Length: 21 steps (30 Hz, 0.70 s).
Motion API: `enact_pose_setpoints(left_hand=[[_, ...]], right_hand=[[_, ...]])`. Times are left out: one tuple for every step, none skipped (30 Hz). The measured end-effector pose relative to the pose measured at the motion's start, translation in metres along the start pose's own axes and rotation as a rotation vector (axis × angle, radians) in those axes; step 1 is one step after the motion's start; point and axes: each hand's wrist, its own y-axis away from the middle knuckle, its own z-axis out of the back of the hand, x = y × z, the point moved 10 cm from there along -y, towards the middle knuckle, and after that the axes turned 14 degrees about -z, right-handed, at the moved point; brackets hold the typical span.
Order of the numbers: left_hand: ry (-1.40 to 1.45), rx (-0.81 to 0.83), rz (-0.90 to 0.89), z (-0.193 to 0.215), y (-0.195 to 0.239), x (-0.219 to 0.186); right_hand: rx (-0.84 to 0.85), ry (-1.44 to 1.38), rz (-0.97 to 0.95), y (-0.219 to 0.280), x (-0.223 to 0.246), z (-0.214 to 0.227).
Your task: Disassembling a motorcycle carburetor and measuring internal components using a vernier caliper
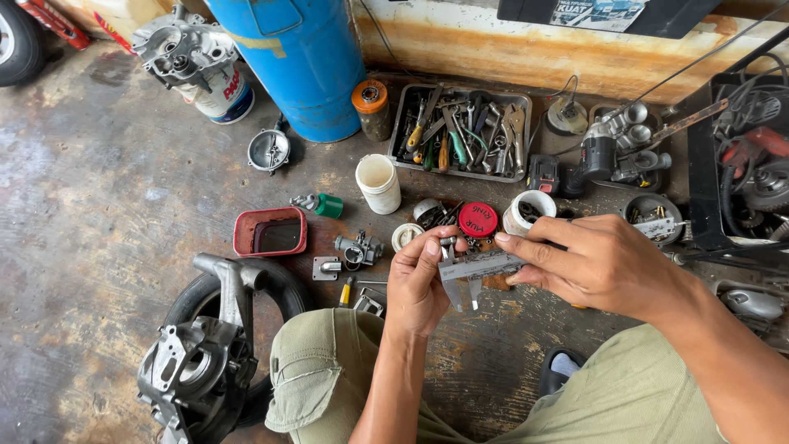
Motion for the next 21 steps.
enact_pose_setpoints(left_hand=[[-0.001, 0.002, -0.005, 0.001, 0.001, -0.002], [0.003, 0.005, -0.003, 0.001, 0.003, -0.003], [0.007, 0.012, 0.0, 0.0, 0.005, -0.004], [0.007, 0.016, -0.003, -0.001, 0.007, -0.006], [-0.001, 0.019, -0.009, -0.002, 0.009, -0.008], [-0.008, 0.022, -0.014, -0.002, 0.011, -0.011], [-0.007, 0.025, -0.019, -0.003, 0.012, -0.013], [-0.013, 0.034, -0.02, -0.004, 0.014, -0.014], [-0.017, 0.044, -0.021, -0.005, 0.016, -0.016], [-0.015, 0.048, -0.025, -0.006, 0.018, -0.018], [-0.035, 0.051, -0.029, -0.007, 0.02, -0.02], [-0.054, 0.054, -0.033, -0.008, 0.022, -0.021], [-0.05, 0.055, -0.037, -0.009, 0.023, -0.023], [-0.034, 0.073, -0.037, -0.013, 0.024, -0.023], [-0.018, 0.089, -0.034, -0.015, 0.026, -0.024], [-0.014, 0.09, -0.036, -0.018, 0.025, -0.026], [-0.025, 0.108, -0.05, -0.022, 0.027, -0.028], [-0.036, 0.126, -0.064, -0.025, 0.028, -0.03], [-0.032, 0.125, -0.056, -0.03, 0.026, -0.036], [-0.093, 0.115, -0.105, -0.032, 0.023, -0.046], [-0.154, 0.107, -0.151, -0.035, 0.02, -0.057]], right_hand=[[-0.002, 0.0, 0.005, 0.001, 0.001, -0.001], [-0.003, -0.003, 0.013, 0.002, 0.002, -0.001], [-0.005, -0.003, 0.021, 0.003, 0.004, 0.0], [-0.009, -0.001, 0.024, 0.004, 0.007, 0.002], [-0.011, -0.008, 0.031, 0.004, 0.011, 0.003], [-0.012, -0.016, 0.038, 0.004, 0.015, 0.005], [-0.014, -0.014, 0.043, 0.005, 0.018, 0.006], [-0.016, -0.003, 0.045, 0.006, 0.02, 0.007], [-0.019, 0.009, 0.048, 0.007, 0.023, 0.008], [-0.02, 0.012, 0.052, 0.009, 0.027, 0.009], [-0.023, 0.028, 0.052, 0.011, 0.03, 0.01], [-0.025, 0.043, 0.053, 0.012, 0.032, 0.011], [-0.023, 0.047, 0.057, 0.014, 0.034, 0.011], [-0.03, 0.067, 0.063, 0.016, 0.036, 0.012], [-0.036, 0.085, 0.066, 0.019, 0.037, 0.012], [-0.034, 0.088, 0.068, 0.019, 0.038, 0.013], [-0.027, 0.085, 0.066, 0.02, 0.039, 0.013], [-0.02, 0.081, 0.065, 0.022, 0.039, 0.014], [-0.016, 0.083, 0.057, 0.023, 0.033, 0.016], [-0.018, 0.046, 0.124, 0.027, 0.034, 0.021], [-0.023, 0.01, 0.189, 0.031, 0.034, 0.025]])
